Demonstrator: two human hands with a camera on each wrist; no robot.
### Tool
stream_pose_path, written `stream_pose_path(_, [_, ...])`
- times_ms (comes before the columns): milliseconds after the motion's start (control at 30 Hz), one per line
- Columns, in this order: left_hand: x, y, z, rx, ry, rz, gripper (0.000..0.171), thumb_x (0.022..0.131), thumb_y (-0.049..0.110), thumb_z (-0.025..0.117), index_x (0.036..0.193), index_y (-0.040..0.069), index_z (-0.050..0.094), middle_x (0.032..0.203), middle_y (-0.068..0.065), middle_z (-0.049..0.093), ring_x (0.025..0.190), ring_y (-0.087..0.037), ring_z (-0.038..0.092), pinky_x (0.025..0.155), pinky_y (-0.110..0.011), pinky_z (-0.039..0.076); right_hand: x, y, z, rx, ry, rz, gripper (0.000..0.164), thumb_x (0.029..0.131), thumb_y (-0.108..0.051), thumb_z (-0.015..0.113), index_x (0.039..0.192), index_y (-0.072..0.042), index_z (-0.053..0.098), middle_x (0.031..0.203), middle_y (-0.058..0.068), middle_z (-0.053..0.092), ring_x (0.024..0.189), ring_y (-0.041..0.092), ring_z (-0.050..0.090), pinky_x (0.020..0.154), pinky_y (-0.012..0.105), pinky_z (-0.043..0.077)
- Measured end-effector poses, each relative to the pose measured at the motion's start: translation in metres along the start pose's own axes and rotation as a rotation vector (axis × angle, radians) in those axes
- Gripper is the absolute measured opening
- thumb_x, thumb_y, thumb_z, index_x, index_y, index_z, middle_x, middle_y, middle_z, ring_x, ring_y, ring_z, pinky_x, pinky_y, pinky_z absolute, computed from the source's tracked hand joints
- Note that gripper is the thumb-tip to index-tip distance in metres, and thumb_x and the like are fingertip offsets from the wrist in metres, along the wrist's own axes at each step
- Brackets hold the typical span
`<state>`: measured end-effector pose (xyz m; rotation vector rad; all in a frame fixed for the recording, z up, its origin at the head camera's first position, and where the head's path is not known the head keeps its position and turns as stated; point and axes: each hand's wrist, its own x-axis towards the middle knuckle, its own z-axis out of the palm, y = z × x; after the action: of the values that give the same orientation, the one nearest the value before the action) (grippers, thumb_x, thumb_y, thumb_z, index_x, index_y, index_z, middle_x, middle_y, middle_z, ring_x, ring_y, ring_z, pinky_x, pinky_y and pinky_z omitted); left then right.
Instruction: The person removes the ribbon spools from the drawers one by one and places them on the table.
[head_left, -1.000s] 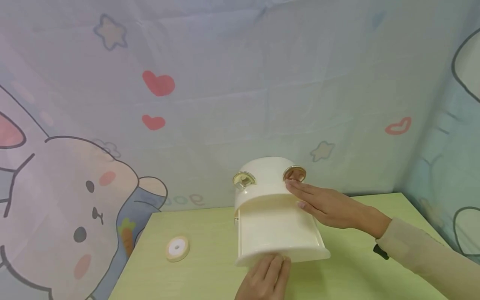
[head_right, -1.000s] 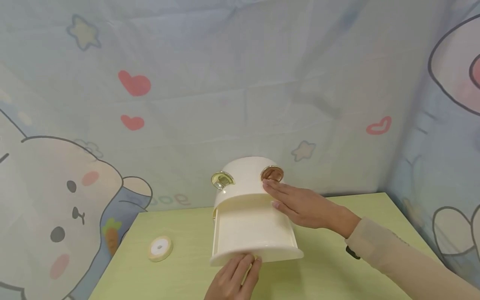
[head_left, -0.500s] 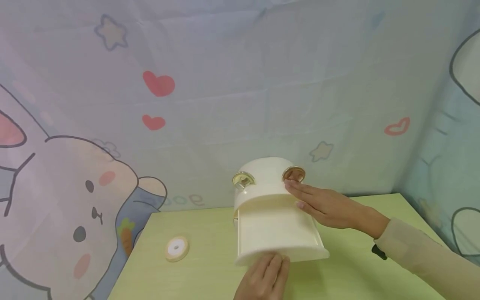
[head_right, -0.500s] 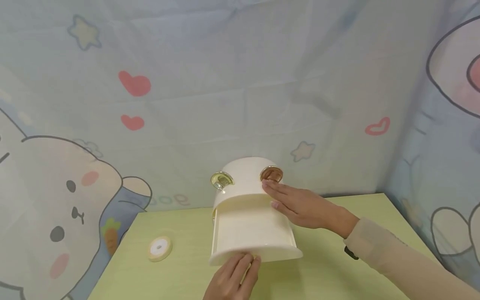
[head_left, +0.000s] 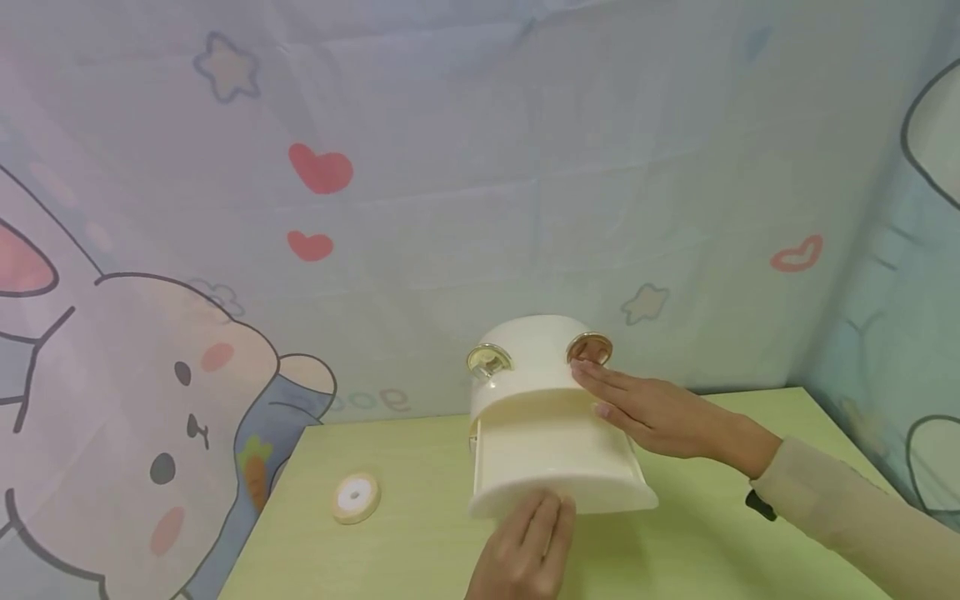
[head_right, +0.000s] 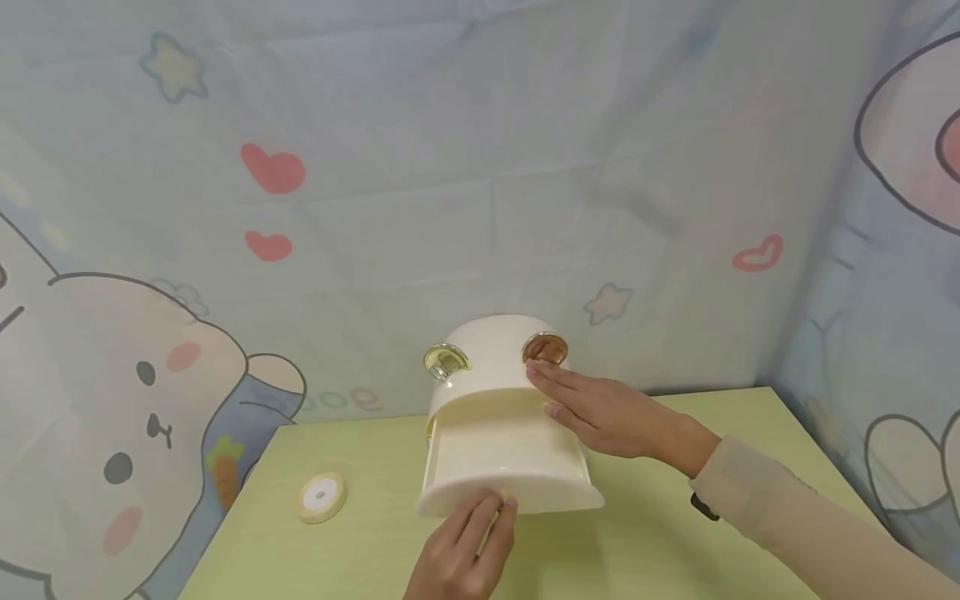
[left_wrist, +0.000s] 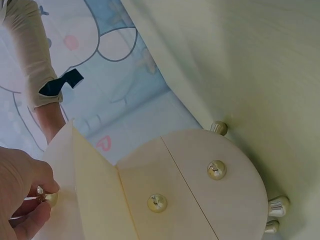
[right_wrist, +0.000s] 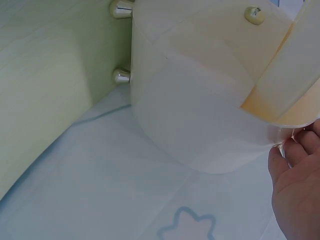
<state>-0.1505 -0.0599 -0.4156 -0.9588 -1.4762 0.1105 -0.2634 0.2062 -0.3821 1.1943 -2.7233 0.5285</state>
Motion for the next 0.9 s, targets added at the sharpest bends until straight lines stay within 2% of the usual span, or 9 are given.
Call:
stream_pose_path(233, [-0.004,0.000,0.009,0.006,0.012,-0.027,0.034,0.100,-0.008,0.047,0.087,0.001,0.077,0.082,-0.009,0.071,0.076,-0.017,0.068,0.071,-0.018,0.060,-0.002,0.001,0.002,-0.013,0.007,-0.001,0.056,0.114,-0.035,0.040,0.167,-0.021,0.027,0.174,-0.001,0.027,0.159,0.023,0.034,0.121,0.049,0.041])
stream_pose_path(533, [-0.015,0.001,0.020,0.013,-0.042,-0.061,0.036,0.099,-0.007,0.043,0.093,0.000,0.078,0.088,-0.011,0.072,0.080,-0.021,0.069,0.073,-0.020,0.061,-0.001,0.002,0.002,-0.016,0.012,-0.005,0.056,0.114,-0.034,0.041,0.167,-0.021,0.028,0.174,0.000,0.028,0.158,0.024,0.036,0.120,0.049,0.043])
stream_pose_path(900, [-0.022,-0.001,0.030,-0.017,-0.061,-0.090,0.029,0.100,-0.001,0.048,0.098,-0.003,0.077,0.090,-0.012,0.072,0.082,-0.023,0.068,0.072,-0.022,0.061,0.001,0.000,-0.001,-0.018,0.022,-0.007,0.056,0.114,-0.034,0.042,0.166,-0.019,0.030,0.174,0.001,0.029,0.158,0.024,0.036,0.120,0.049,0.043])
